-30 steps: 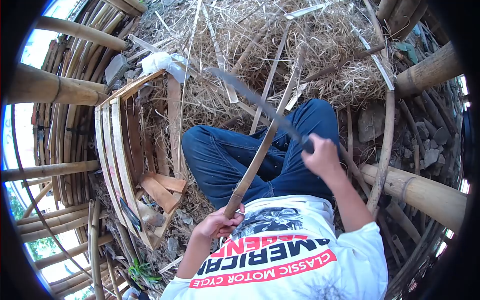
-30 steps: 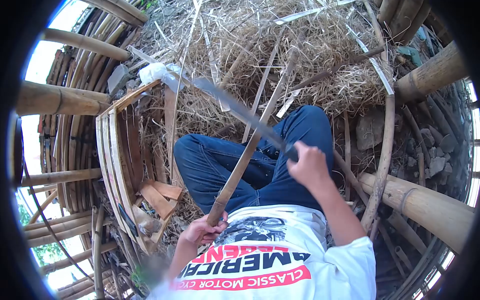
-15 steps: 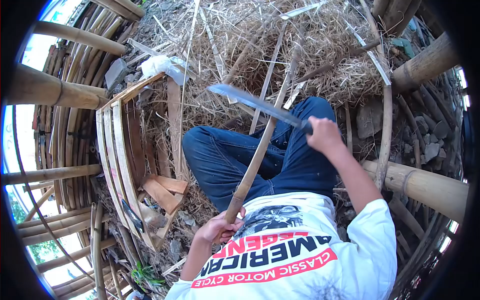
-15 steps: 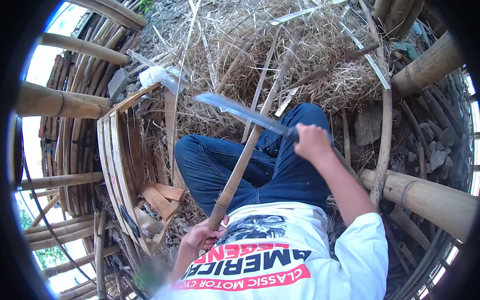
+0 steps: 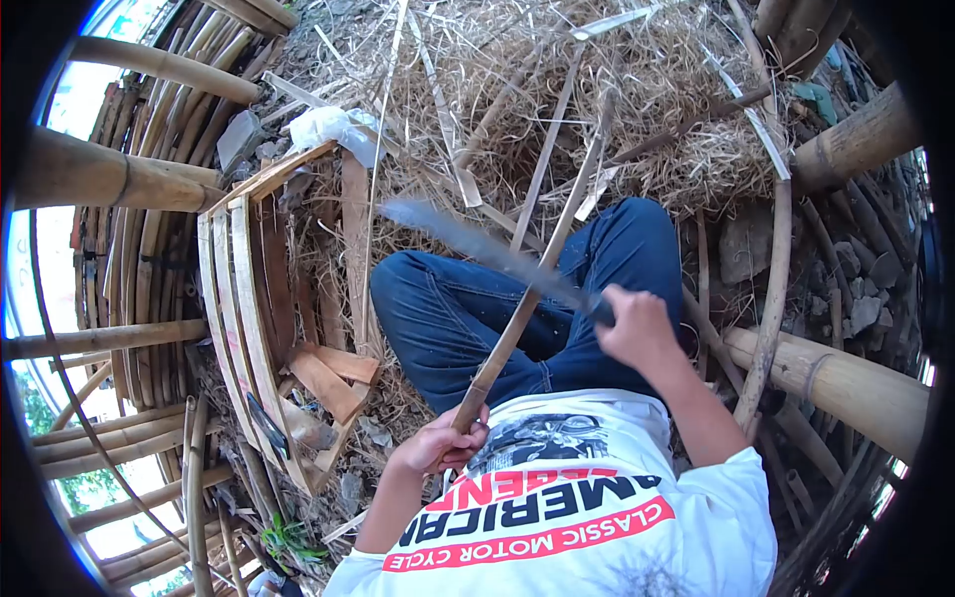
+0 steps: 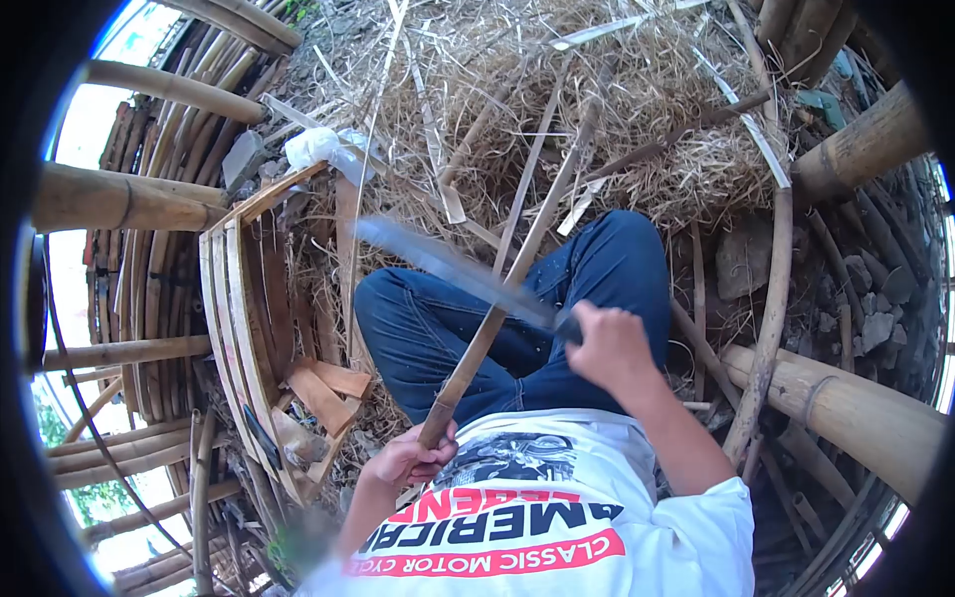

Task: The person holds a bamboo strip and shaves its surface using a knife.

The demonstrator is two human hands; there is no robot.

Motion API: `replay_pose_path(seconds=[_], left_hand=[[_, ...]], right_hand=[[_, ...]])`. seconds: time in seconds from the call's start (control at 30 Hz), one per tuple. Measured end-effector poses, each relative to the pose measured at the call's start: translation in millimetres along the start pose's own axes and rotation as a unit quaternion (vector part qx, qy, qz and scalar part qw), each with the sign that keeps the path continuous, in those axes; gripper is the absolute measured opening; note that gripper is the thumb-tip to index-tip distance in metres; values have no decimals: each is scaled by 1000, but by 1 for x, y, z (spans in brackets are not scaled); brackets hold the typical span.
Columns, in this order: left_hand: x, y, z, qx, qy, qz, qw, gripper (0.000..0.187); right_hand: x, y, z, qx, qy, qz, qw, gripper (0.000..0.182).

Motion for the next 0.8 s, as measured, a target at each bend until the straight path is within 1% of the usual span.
replay_pose_path(seconds=[0.03,0.07,0.1,0.13,0.17,0.2,0.27,0.3,0.4,0.47,0.5,0.57,0.7,0.77,0.8], left_hand=[[-1,3,-2,17,3,19,1000,42],[0,6,-1,20,4,15,1000,42],[-4,7,-6,-56,110,19,992,40],[-8,5,-13,-132,213,24,968,39],[-11,3,-13,-135,239,53,960,36],[-10,1,-11,-134,239,50,961,36],[-12,-5,-1,-118,228,50,965,37],[-14,-8,3,-124,232,49,963,37],[-6,-11,3,-122,209,42,969,37],[-5,-7,6,-111,192,54,974,38],[-10,-8,11,-105,171,40,979,39],[-11,-7,10,-102,151,27,983,41],[-13,-12,9,-96,155,24,983,36],[-9,-15,10,-80,148,9,986,36],[-7,-18,11,-77,149,7,986,36]], right_hand=[[12,-14,11,38,6,-17,999,24],[22,-24,20,74,11,-35,997,25],[24,-28,22,73,12,-30,997,25],[31,-32,27,86,19,-57,994,26],[36,-36,30,99,27,-84,991,27],[34,-34,30,101,28,-82,991,27],[22,-19,22,64,-9,-63,996,28],[13,-10,17,38,-28,-59,997,27],[-22,20,-4,-24,-52,-10,998,17],[-33,34,-8,-36,-66,-32,997,15],[-35,40,-6,-38,-68,-31,997,15],[-33,46,-5,-60,-70,-64,994,14],[-30,52,1,-51,-70,-56,995,16],[-38,59,-5,-65,-107,-18,992,18],[-56,69,-12,-80,-85,35,993,21]])
Point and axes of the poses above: each hand's wrist, its own y-axis towards the middle knuckle, its own z-axis out of the palm, x = y × z, the point moved 7 cm from there along y, towards the middle knuckle, and after that the axes turned 8 degrees about y, right-handed, at the moved point
